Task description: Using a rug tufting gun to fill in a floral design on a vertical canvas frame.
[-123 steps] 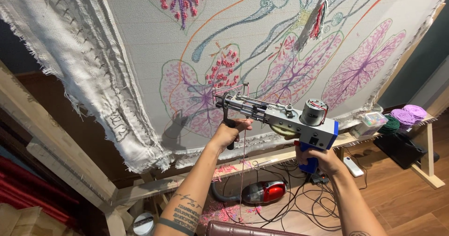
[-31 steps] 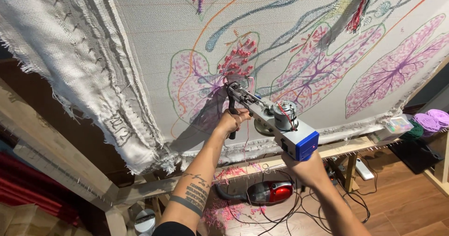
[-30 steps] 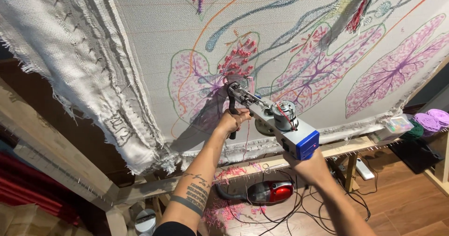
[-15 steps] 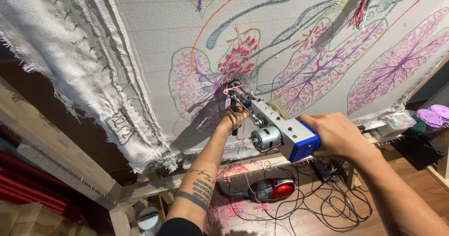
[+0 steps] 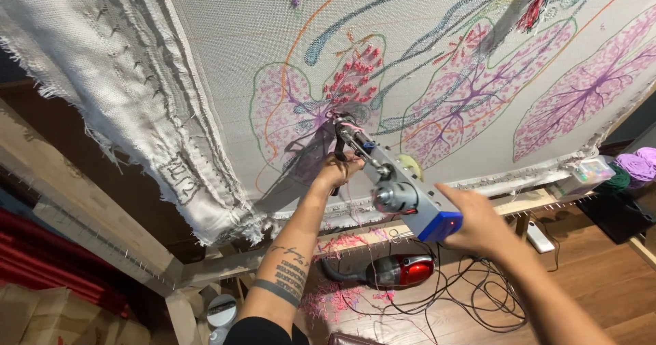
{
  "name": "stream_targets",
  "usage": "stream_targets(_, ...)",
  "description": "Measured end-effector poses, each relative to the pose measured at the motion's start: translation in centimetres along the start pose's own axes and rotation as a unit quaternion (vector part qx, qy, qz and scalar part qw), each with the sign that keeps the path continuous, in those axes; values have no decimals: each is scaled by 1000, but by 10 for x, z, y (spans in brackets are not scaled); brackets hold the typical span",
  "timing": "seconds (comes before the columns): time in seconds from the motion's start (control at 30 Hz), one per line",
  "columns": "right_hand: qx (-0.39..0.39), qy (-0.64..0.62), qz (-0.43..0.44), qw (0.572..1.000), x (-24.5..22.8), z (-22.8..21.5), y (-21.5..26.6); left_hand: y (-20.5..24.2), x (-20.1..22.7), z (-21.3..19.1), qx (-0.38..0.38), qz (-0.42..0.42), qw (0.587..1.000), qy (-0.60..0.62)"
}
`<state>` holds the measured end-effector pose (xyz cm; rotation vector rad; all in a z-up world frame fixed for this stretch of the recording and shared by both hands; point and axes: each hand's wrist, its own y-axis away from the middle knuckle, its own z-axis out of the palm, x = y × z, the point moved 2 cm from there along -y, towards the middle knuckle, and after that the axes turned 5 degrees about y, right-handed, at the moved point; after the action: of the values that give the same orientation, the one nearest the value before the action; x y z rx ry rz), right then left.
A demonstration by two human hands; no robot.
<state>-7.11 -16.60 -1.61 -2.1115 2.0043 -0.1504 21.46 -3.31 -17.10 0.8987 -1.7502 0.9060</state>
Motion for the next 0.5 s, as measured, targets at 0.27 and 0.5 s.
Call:
stream_targets(0.27,94,-597,274,748,-32,78,33,58,77,-17,-21,-126,985,119)
stream_targets(0.5,170,-741,290,581,-89,54,31,42,54,-20,1,-97,994,41)
